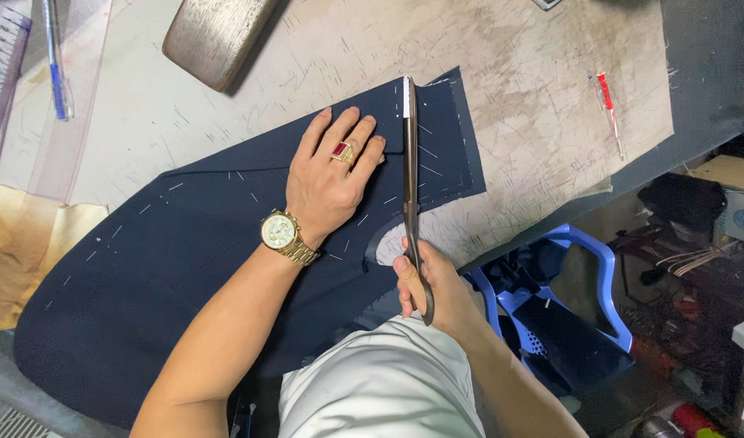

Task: The person marks a line on fabric using a ruler and tailor's chalk, cuts along the edge with shears, and presses sections of the garment with a steam iron on a workshop table.

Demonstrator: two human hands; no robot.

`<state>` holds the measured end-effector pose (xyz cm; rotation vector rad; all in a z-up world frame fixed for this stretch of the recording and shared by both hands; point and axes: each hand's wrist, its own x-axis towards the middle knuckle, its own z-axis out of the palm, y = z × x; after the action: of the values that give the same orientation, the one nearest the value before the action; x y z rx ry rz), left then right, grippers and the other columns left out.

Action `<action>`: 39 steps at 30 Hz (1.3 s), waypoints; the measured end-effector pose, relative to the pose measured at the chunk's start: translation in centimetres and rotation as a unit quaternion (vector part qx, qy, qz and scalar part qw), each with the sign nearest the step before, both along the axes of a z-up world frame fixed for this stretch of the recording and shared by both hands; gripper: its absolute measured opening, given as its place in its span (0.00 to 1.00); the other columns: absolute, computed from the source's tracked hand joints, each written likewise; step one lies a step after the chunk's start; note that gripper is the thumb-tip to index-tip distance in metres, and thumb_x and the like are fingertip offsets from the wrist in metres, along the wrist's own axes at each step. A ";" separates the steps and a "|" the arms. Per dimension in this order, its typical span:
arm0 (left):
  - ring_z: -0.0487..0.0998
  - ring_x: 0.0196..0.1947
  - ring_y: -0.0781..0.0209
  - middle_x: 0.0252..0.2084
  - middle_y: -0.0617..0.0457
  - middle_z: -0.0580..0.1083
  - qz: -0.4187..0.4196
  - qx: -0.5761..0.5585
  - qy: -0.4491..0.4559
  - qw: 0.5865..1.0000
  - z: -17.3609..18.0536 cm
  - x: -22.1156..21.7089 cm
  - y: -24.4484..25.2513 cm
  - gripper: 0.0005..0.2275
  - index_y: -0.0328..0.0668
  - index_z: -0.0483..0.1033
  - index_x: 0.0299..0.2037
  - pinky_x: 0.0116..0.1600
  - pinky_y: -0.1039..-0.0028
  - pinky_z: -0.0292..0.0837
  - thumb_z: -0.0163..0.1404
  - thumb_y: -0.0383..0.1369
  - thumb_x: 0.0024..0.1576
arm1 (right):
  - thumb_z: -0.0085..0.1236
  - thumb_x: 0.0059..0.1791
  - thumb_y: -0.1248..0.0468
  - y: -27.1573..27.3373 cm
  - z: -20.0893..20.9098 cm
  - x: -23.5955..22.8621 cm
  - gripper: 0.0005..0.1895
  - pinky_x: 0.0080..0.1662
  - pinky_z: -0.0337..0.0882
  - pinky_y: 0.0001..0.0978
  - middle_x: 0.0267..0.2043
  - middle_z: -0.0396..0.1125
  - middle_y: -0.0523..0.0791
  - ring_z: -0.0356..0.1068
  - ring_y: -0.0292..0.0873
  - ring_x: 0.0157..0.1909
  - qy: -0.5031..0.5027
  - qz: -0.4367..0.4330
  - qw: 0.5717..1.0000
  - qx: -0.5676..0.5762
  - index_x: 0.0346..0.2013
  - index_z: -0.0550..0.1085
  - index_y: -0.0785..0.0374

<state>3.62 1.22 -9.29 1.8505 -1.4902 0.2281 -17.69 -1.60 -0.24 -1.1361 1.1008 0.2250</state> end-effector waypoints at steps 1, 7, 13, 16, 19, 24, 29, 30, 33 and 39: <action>0.79 0.55 0.44 0.48 0.43 0.80 -0.001 0.001 0.001 1.000 0.0 0.0 0.0 0.05 0.41 0.81 0.44 0.63 0.50 0.69 0.57 0.32 0.63 | 0.47 0.58 0.58 0.0 0.2 0.2 0.28 0.22 0.78 0.30 0.16 0.69 0.49 0.73 0.42 0.15 0.001 -0.001 1.000 0.001 0.61 0.61 0.81; 0.79 0.55 0.44 0.49 0.43 0.79 -0.001 0.003 0.001 1.000 0.1 0.0 0.1 0.05 0.41 0.80 0.45 0.62 0.49 0.69 0.57 0.32 0.63 | 0.47 0.57 0.61 0.2 -0.4 -0.1 0.26 0.23 0.77 0.29 0.16 0.68 0.48 0.72 0.41 0.15 0.007 -0.006 1.000 0.008 0.61 0.60 0.83; 0.79 0.55 0.44 0.48 0.43 0.80 0.000 0.007 0.008 1.000 0.2 0.0 0.0 0.05 0.40 0.81 0.44 0.63 0.49 0.69 0.57 0.31 0.62 | 0.50 0.57 0.62 0.1 -1.1 -0.6 0.26 0.20 0.75 0.31 0.14 0.65 0.49 0.70 0.42 0.13 0.005 -0.023 1.000 0.007 0.59 0.62 0.84; 0.79 0.55 0.44 0.49 0.43 0.80 0.001 0.010 0.004 1.000 0.2 0.0 0.0 0.05 0.40 0.81 0.44 0.63 0.50 0.69 0.58 0.31 0.62 | 0.50 0.56 0.62 0.3 -1.3 -0.7 0.25 0.17 0.74 0.32 0.13 0.64 0.49 0.69 0.43 0.11 0.005 -0.023 1.000 0.006 0.58 0.62 0.84; 0.79 0.55 0.44 0.49 0.43 0.80 -0.001 0.010 0.003 1.000 0.2 0.0 0.0 0.05 0.40 0.81 0.44 0.62 0.50 0.69 0.57 0.32 0.62 | 0.51 0.56 0.64 0.9 -1.8 -1.2 0.23 0.16 0.73 0.32 0.12 0.62 0.49 0.67 0.44 0.10 -0.035 -0.081 0.995 0.036 0.55 0.63 0.85; 0.79 0.56 0.45 0.54 0.42 0.78 0.010 0.004 0.021 1.000 -0.2 -0.1 0.1 0.09 0.40 0.81 0.49 0.65 0.51 0.67 0.58 0.33 0.62 | 0.35 0.62 0.54 -1.3 -0.8 -3.8 0.29 0.18 0.64 0.25 0.10 0.57 0.47 0.63 0.44 0.12 -0.061 -0.238 0.969 -0.013 0.28 0.71 0.72; 0.74 0.63 0.42 0.60 0.36 0.74 0.067 0.028 -0.019 0.997 1.4 -1.1 -1.2 0.15 0.36 0.76 0.56 0.70 0.45 0.56 0.58 0.29 0.61 | 0.44 0.61 0.56 -5.7 1.2 -14.5 0.16 0.31 0.76 0.31 0.25 0.65 0.45 0.73 0.42 0.27 -0.051 -0.172 0.964 -0.195 0.47 0.72 0.67; 0.71 0.66 0.40 0.62 0.34 0.72 0.089 0.053 -0.032 0.994 1.8 -1.6 -1.7 0.17 0.34 0.74 0.59 0.72 0.42 0.49 0.59 0.28 0.60 | 0.39 0.64 0.57 -6.3 0.1 -17.9 0.20 0.25 0.72 0.36 0.19 0.60 0.49 0.69 0.49 0.21 0.052 -0.183 0.952 -0.241 0.52 0.64 0.77; 0.57 0.73 0.38 0.72 0.35 0.62 0.139 0.247 0.045 0.958 1.8 -5.6 -5.7 0.33 0.30 0.68 0.67 0.73 0.37 0.48 0.60 0.50 0.60 | 0.46 0.59 0.52 -7.8 5.7 -15.6 0.17 0.23 0.72 0.38 0.20 0.56 0.43 0.60 0.42 0.18 0.110 -0.186 0.942 -0.255 0.34 0.65 0.61; 0.65 0.71 0.44 0.70 0.39 0.65 -0.191 0.125 0.109 0.968 2.5 -16.4 -9.2 0.26 0.42 0.64 0.69 0.75 0.52 0.56 0.45 0.50 0.66 | 0.50 0.59 0.55 -15.8 5.6 -17.3 0.21 0.23 0.65 0.34 0.18 0.57 0.45 0.59 0.42 0.17 0.052 -0.162 0.945 -0.279 0.26 0.64 0.63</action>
<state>-12.77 -7.99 -6.80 1.6669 -1.7383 -0.3501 -35.03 -17.40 5.40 -1.4241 1.4791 -0.3088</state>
